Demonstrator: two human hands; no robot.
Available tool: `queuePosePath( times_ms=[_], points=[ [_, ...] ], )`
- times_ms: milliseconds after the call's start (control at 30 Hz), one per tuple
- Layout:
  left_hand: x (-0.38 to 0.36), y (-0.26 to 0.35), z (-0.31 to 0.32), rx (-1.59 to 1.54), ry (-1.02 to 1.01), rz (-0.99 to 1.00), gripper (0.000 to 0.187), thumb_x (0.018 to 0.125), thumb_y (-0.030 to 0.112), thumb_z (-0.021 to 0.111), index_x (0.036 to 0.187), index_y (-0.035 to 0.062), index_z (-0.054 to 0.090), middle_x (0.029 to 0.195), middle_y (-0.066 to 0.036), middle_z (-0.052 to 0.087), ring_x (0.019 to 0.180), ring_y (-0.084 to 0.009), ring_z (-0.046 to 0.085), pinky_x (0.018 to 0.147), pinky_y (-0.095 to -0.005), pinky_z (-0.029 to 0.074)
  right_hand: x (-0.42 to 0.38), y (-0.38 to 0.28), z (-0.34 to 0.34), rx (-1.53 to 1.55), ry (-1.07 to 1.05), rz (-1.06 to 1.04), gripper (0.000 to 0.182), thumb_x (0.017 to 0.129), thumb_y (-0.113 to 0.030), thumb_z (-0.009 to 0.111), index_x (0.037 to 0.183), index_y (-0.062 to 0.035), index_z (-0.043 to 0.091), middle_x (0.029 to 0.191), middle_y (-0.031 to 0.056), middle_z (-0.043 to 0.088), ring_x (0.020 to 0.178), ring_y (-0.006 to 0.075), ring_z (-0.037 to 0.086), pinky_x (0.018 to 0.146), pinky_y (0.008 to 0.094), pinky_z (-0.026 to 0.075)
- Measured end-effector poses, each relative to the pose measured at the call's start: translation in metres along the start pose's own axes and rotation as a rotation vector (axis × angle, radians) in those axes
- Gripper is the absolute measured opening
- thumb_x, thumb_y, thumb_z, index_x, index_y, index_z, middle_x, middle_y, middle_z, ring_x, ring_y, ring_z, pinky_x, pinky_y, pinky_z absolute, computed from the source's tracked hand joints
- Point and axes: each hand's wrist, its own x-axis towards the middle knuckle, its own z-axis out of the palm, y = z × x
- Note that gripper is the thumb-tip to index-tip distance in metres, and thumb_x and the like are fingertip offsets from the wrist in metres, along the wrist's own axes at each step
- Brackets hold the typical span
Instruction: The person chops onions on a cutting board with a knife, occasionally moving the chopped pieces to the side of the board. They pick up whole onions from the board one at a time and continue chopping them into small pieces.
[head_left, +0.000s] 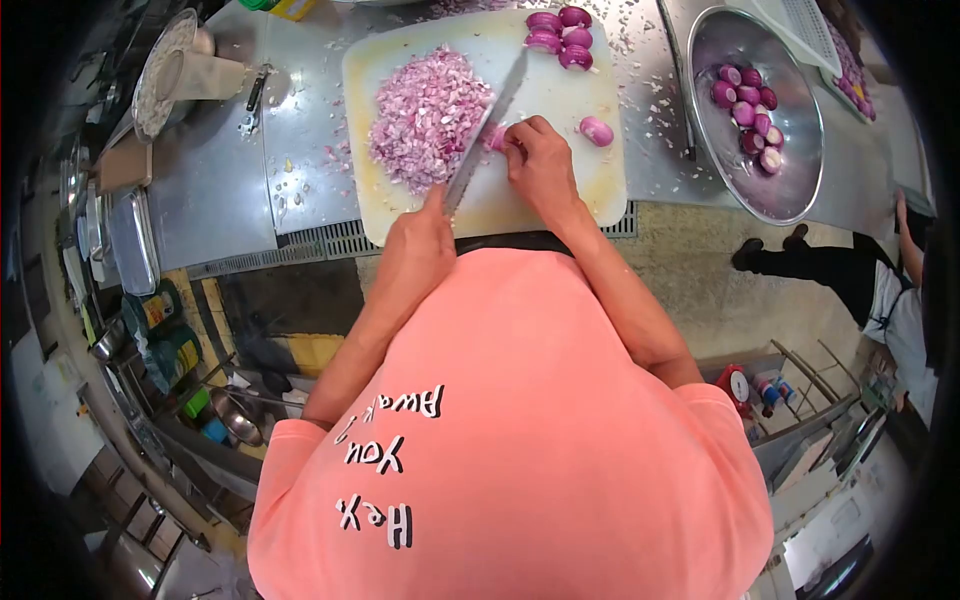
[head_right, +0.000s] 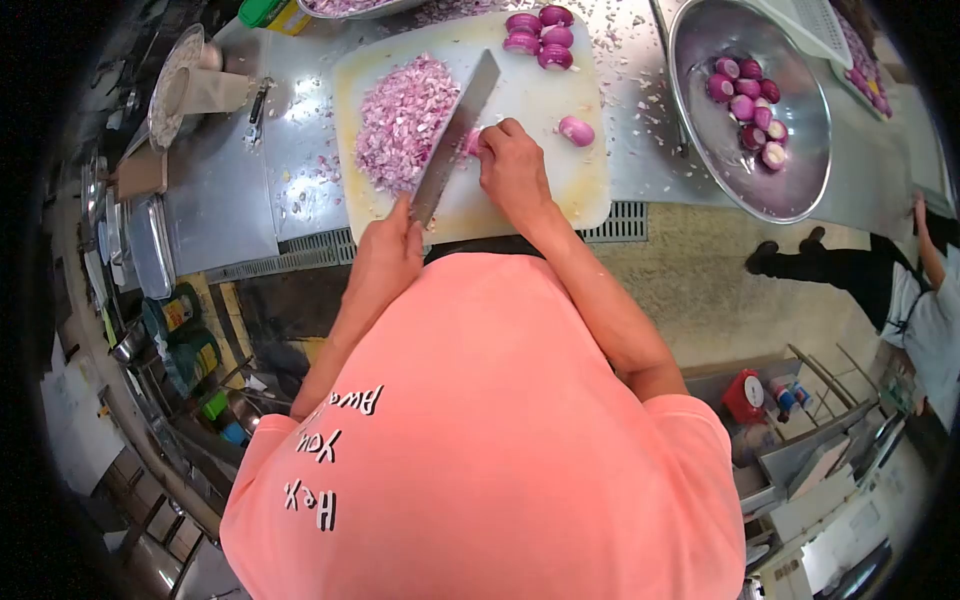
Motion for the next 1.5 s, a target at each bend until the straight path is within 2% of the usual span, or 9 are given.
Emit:
queuePosePath(
  times_ms=[133,200,1033,1133,1233,1300,1433,1467,1500],
  points=[
    [0.01,-0.004,0.009,0.005,0.023,0.087,0.029,0.085,-0.001,0.052,0.113,-0.0077,0.054,0.066,-0.031,0.058,0.069,-0.0491,0.061,0.062,-0.0559,0.045,0.002,0.001,0.0,0.002,0.014,-0.016,0.007,0.079,0.004,0.061,0.084,0.0016,0.065,0.085,0.0182,0.06,0.076,0.0392,0.061,0.068,0.0455,0.051],
    [0.003,0.003,0.001,-0.008,0.003,0.061,0.031,0.087,0.002,0.053,0.117,-0.0057,0.052,0.07,-0.031,0.06,0.071,-0.0488,0.061,0.064,-0.0551,0.045,0.001,0.005,-0.001,-0.036,0.004,-0.025,0.01,0.076,0.004,0.064,0.085,0.0004,0.067,0.085,0.0164,0.063,0.072,0.0347,0.063,0.067,0.041,0.051],
    [-0.011,0.004,0.011,-0.13,0.06,-0.045,0.031,0.086,-0.001,0.052,0.117,-0.0075,0.052,0.068,-0.031,0.059,0.068,-0.0492,0.06,0.063,-0.0539,0.045,0.001,0.017,-0.009,0.016,-0.055,-0.135,0.01,0.075,0.005,0.062,0.084,0.0012,0.064,0.094,0.0155,0.065,0.085,0.0365,0.062,0.075,0.0427,0.052],
    [-0.008,0.0,0.018,0.034,0.138,-0.019,0.031,0.09,0.004,0.054,0.119,-0.0054,0.053,0.073,-0.028,0.062,0.069,-0.0449,0.062,0.063,-0.0479,0.047,0.001,0.019,-0.01,-0.029,-0.104,-0.185,0.011,0.076,0.005,0.062,0.086,0.0002,0.064,0.094,0.0144,0.064,0.09,0.0355,0.061,0.078,0.0426,0.051],
    [-0.01,0.009,0.006,-0.074,0.021,-0.113,0.032,0.09,0.005,0.054,0.119,-0.0084,0.053,0.073,-0.029,0.062,0.07,-0.0455,0.063,0.063,-0.0473,0.047,0.003,0.017,-0.012,-0.013,-0.18,-0.15,0.012,0.077,0.003,0.062,0.087,-0.0016,0.064,0.093,0.0136,0.063,0.09,0.0357,0.06,0.078,0.0429,0.05],
    [-0.015,0.012,0.016,-0.063,0.162,-0.1,0.021,0.087,0.002,0.054,0.107,-0.0061,0.053,0.071,-0.031,0.06,0.073,-0.0503,0.061,0.066,-0.0553,0.046,0.005,0.015,-0.01,-0.043,-0.176,-0.162,0.01,0.08,0.0,0.062,0.09,-0.0032,0.063,0.091,0.0138,0.06,0.089,0.0359,0.059,0.077,0.0442,0.049],
    [-0.001,0.008,0.023,0.005,0.161,-0.004,0.023,0.087,0.003,0.055,0.108,-0.0057,0.054,0.071,-0.032,0.06,0.074,-0.0496,0.062,0.067,-0.0555,0.047,0.007,0.014,-0.008,-0.094,-0.17,-0.206,0.008,0.082,-0.002,0.062,0.09,-0.0035,0.061,0.089,0.0144,0.059,0.087,0.036,0.058,0.075,0.0449,0.049],
    [-0.003,0.007,0.015,-0.07,0.06,-0.101,0.038,0.09,0.007,0.055,0.125,-0.0068,0.051,0.072,-0.03,0.06,0.071,-0.0469,0.062,0.063,-0.0487,0.047,0.008,0.014,-0.01,-0.087,-0.178,-0.207,0.007,0.083,-0.002,0.062,0.09,-0.0032,0.061,0.089,0.0147,0.059,0.086,0.036,0.058,0.074,0.045,0.049],
    [-0.008,0.009,0.018,-0.073,0.059,-0.103,0.038,0.09,0.007,0.055,0.125,-0.0068,0.051,0.072,-0.03,0.06,0.071,-0.0469,0.062,0.063,-0.0487,0.047,0.007,0.013,-0.011,-0.075,-0.188,-0.205,0.006,0.083,-0.003,0.062,0.09,-0.0029,0.06,0.088,0.0149,0.058,0.086,0.0359,0.058,0.074,0.0451,0.049]
  ],
)
